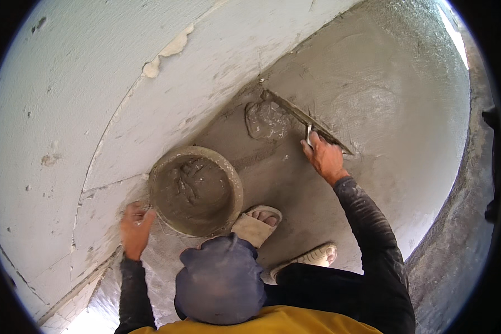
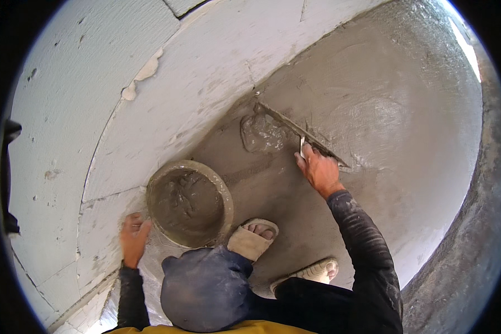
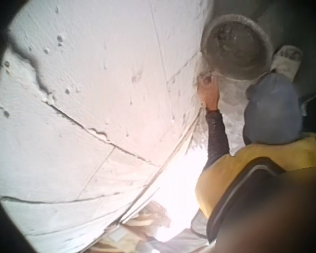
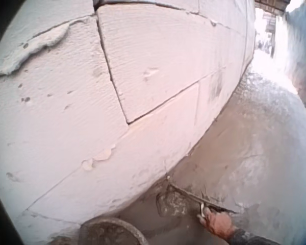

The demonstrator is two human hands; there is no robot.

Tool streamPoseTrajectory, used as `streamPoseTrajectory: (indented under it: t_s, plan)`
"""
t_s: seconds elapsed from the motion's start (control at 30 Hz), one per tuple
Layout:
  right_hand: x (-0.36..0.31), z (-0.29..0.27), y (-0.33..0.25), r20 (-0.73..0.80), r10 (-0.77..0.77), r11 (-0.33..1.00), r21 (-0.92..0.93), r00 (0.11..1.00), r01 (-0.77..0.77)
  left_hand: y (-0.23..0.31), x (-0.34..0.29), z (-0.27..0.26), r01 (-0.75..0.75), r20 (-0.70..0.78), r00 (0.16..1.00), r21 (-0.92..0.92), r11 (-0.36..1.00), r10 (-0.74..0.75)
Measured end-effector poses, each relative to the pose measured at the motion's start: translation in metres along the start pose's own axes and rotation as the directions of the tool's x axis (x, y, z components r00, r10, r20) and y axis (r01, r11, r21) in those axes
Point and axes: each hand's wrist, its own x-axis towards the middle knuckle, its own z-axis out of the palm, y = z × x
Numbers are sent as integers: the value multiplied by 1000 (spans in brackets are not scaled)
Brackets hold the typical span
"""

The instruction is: The person smooths wet concrete on a curved floor surface using a trowel. They repeatedly scoop concrete from a bucket and spread it evenly across the floor, maintaining a consistent finish.

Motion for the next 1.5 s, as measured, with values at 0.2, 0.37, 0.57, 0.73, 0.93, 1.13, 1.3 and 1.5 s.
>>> streamPoseTrajectory:
  t_s: [0.2,0.37,0.57,0.73,0.93,1.13,1.3,1.5]
  plan:
    - [14,-2,33,-1,-7,1000,-21,1000,7,61,-7,-139,-388,-301,479,771,506,825]
    - [2,8,39,5,106,993,-48,994,-106,94,37,-192,-229,-210,9,951,206,978]
    - [-15,4,44,13,128,991,25,992,-128,108,48,-180,-276,-222,-15,938,210,975]
    - [-32,-3,15,177,-130,977,193,976,95,114,44,-185,-251,-153,23,956,154,988]
    - [8,22,-6,280,-199,978,117,939,172,113,43,-185,-217,-139,67,965,150,988]
    - [72,20,14,126,-111,990,100,986,98,109,47,-184,-210,-147,21,966,148,989]
    - [108,6,42,108,-67,996,74,992,59,108,45,-184,-174,-157,57,971,165,986]
    - [132,3,77,124,113,990,75,986,-123,114,45,-183,-167,-145,77,973,156,986]
